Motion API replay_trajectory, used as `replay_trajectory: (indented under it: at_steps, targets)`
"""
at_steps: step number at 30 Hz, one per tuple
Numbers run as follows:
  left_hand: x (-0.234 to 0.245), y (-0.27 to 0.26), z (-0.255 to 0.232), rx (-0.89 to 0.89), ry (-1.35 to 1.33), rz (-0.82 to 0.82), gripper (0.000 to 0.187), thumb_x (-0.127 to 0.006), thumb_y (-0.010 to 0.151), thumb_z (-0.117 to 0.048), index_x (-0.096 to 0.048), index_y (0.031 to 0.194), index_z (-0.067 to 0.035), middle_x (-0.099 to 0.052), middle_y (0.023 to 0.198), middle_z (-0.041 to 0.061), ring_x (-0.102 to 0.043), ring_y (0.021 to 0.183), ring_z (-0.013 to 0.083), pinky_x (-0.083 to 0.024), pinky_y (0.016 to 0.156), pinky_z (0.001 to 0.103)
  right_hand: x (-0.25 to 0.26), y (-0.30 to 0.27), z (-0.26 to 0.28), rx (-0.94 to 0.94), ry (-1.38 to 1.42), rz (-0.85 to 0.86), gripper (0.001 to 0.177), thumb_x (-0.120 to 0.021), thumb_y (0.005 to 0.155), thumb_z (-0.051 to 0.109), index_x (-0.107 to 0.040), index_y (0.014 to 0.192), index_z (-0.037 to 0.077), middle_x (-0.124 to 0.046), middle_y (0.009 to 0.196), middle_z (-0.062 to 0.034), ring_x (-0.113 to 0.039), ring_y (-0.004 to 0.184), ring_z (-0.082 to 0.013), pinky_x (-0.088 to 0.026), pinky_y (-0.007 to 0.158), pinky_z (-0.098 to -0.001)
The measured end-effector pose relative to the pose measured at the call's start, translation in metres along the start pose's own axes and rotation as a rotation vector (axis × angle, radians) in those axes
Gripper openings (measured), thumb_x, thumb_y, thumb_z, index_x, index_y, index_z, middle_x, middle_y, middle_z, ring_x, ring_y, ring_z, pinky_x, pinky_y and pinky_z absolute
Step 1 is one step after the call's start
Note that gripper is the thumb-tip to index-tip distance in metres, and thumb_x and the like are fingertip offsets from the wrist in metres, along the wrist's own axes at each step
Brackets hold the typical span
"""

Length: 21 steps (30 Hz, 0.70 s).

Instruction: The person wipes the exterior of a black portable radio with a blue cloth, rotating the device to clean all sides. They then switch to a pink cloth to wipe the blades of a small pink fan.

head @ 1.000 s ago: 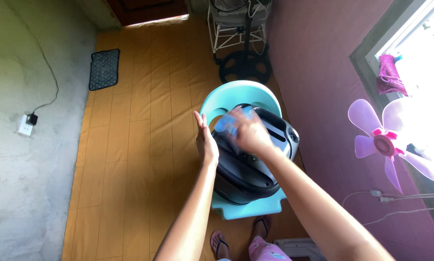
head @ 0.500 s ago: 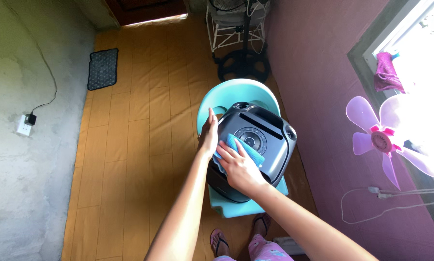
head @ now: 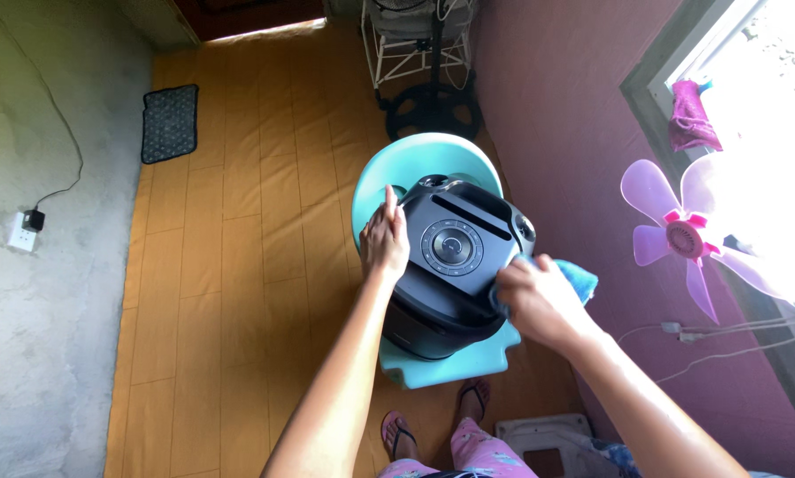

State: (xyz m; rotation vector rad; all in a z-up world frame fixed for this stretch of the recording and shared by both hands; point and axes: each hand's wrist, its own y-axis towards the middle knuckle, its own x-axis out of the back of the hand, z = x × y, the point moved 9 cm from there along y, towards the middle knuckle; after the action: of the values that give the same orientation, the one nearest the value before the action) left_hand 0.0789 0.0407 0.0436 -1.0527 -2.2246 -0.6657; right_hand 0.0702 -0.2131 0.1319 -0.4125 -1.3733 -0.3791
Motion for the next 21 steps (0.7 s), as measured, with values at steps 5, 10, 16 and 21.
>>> replay_trajectory:
  at_steps: [5, 10, 16, 21]
  targets:
    - [0.000, -0.001, 0.012, 0.072, -0.186, -0.006, 0.064, -0.013, 0.107, -0.052, -0.024, 0.163, -0.022, -0.052, 0.154, 0.010, -0.050, 0.140, 0.0312, -0.040, 0.114, 0.041, 0.026, 0.024, 0.013, -0.180, 0.391, -0.417, 0.037, -0.067, 0.068, -0.002, -0.075, 0.103, 0.008, -0.062, 0.133, -0.0101, -0.053, 0.132, -0.0308, -0.045, 0.107, -0.0403]
    - [-0.008, 0.006, 0.023, 0.131, -0.169, 0.036, 0.061, -0.016, 0.107, -0.052, -0.024, 0.163, -0.029, -0.056, 0.152, 0.004, -0.054, 0.137, 0.0285, -0.045, 0.111, 0.040, -0.002, 0.052, 0.100, 0.083, 0.370, -0.363, 0.084, -0.082, 0.069, 0.014, -0.048, 0.144, -0.001, -0.053, 0.131, -0.0250, -0.048, 0.132, -0.0409, -0.024, 0.117, -0.0597]
    - [0.000, 0.003, 0.019, 0.303, -0.105, 0.042, 0.064, -0.022, 0.104, -0.052, -0.019, 0.163, -0.028, -0.059, 0.148, -0.001, -0.057, 0.132, 0.0271, -0.047, 0.107, 0.042, -0.015, 0.007, 0.104, 0.280, -0.092, -0.396, 0.078, -0.076, 0.063, 0.008, -0.062, 0.139, 0.024, -0.060, 0.143, -0.0063, -0.056, 0.135, -0.0224, -0.032, 0.117, -0.0510]
    - [-0.007, 0.006, 0.023, 0.311, -0.073, 0.050, 0.064, -0.021, 0.105, -0.051, -0.019, 0.164, -0.026, -0.060, 0.145, 0.007, -0.060, 0.129, 0.0303, -0.051, 0.105, 0.043, -0.022, -0.017, 0.055, 0.277, 0.096, -0.136, 0.047, -0.079, 0.068, 0.015, -0.071, 0.115, 0.018, -0.069, 0.117, -0.0055, -0.062, 0.117, -0.0234, -0.041, 0.101, -0.0489]
